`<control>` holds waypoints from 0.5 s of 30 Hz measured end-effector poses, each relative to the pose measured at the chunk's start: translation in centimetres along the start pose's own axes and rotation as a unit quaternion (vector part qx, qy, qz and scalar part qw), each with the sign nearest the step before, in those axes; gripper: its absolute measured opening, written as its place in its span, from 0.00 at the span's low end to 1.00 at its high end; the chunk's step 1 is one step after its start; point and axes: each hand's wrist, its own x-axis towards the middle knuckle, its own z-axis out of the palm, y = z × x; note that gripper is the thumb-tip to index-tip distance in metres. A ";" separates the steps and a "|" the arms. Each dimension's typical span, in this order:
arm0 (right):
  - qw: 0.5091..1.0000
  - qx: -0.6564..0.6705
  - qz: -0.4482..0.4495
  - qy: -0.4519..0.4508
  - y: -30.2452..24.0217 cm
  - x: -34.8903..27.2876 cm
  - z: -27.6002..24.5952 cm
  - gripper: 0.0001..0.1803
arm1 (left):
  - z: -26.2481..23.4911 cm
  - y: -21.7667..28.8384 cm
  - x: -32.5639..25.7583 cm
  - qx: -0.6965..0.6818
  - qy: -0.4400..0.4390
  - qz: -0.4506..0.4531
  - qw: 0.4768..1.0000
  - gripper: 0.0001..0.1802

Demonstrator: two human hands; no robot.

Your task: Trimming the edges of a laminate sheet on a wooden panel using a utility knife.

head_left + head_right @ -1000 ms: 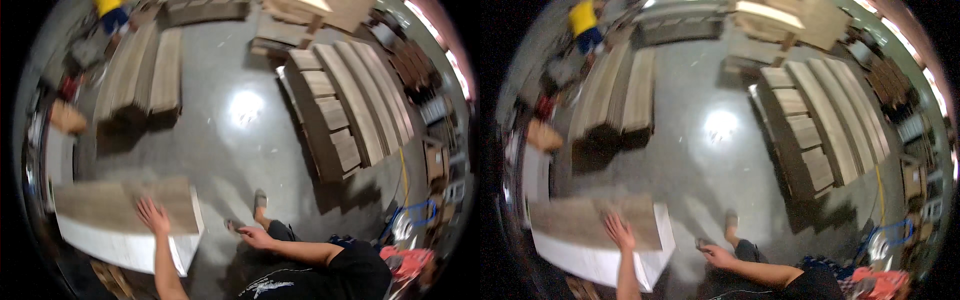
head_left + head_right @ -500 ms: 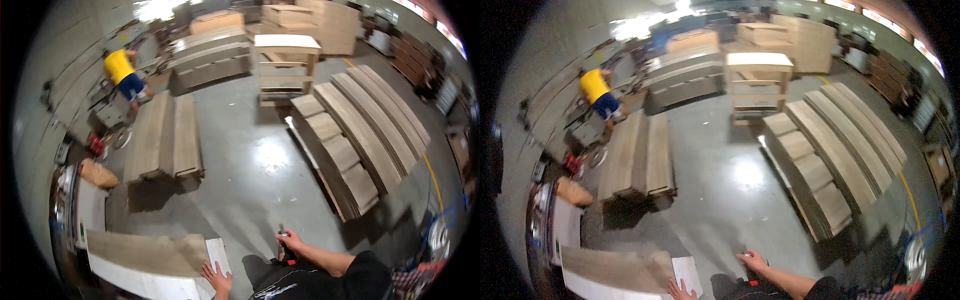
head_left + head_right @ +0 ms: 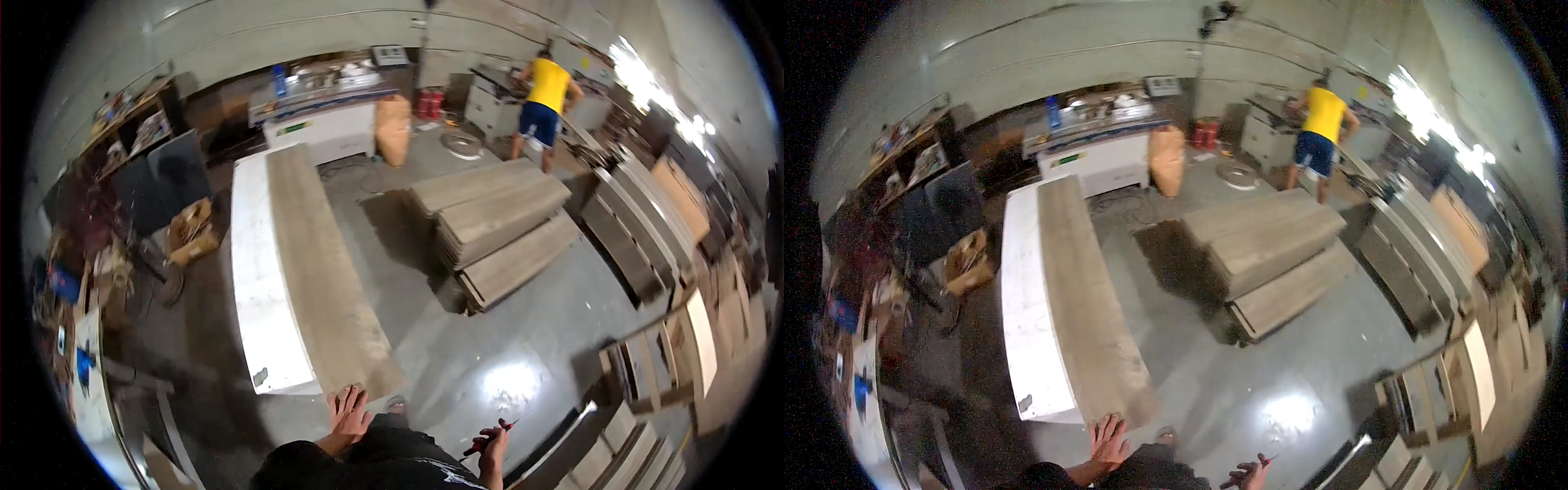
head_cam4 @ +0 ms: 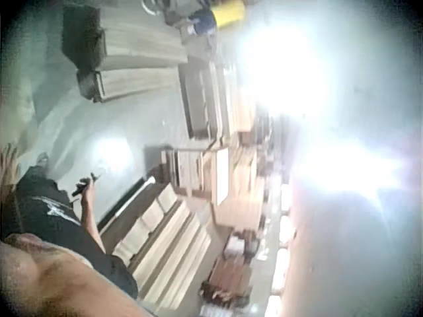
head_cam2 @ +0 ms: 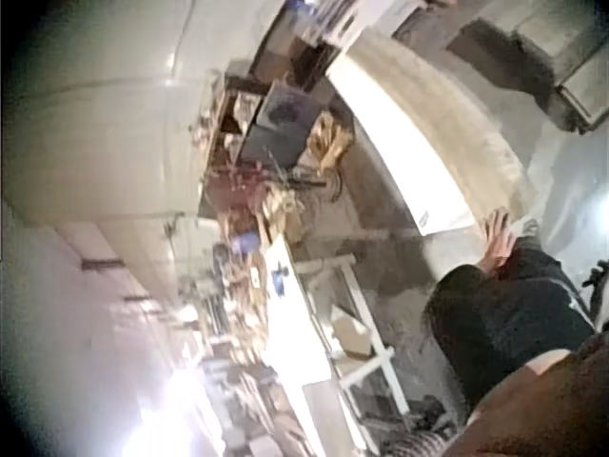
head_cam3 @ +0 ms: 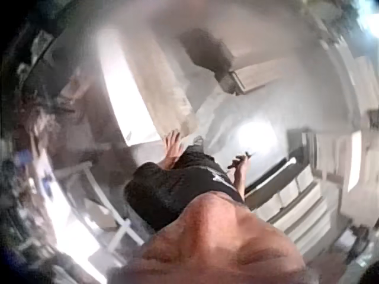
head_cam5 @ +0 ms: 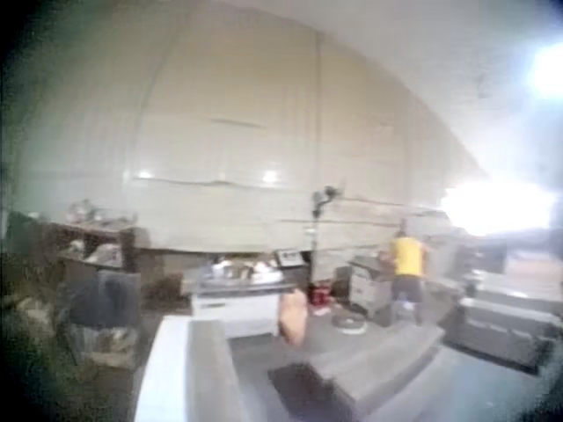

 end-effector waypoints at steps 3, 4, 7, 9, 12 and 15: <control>0.990 -0.111 -0.007 -0.084 -2.9 8.0 1.4 0.28 | 1.3 0.7 0.8 -0.004 0.060 0.012 0.998 0.36; 0.976 -0.160 -0.035 -0.146 -3.5 10.6 2.0 0.27 | 0.4 1.7 1.4 0.005 0.041 -0.043 0.998 0.36; 0.945 -0.223 -0.069 -0.228 -5.1 16.9 7.3 0.23 | 0.7 3.0 1.6 0.005 0.017 -0.183 0.983 0.41; 0.933 -0.245 -0.021 -0.262 -6.3 19.2 13.0 0.20 | 1.2 4.5 0.9 -0.018 0.053 -0.339 0.939 0.49; 0.879 -0.302 -0.023 -0.368 -6.4 23.3 19.8 0.20 | 4.0 6.8 0.9 -0.143 0.182 -0.532 0.815 0.54; 0.834 -0.320 -0.042 -0.448 -5.4 26.0 26.3 0.17 | 11.6 4.9 -0.5 -0.505 0.138 -0.644 0.558 0.46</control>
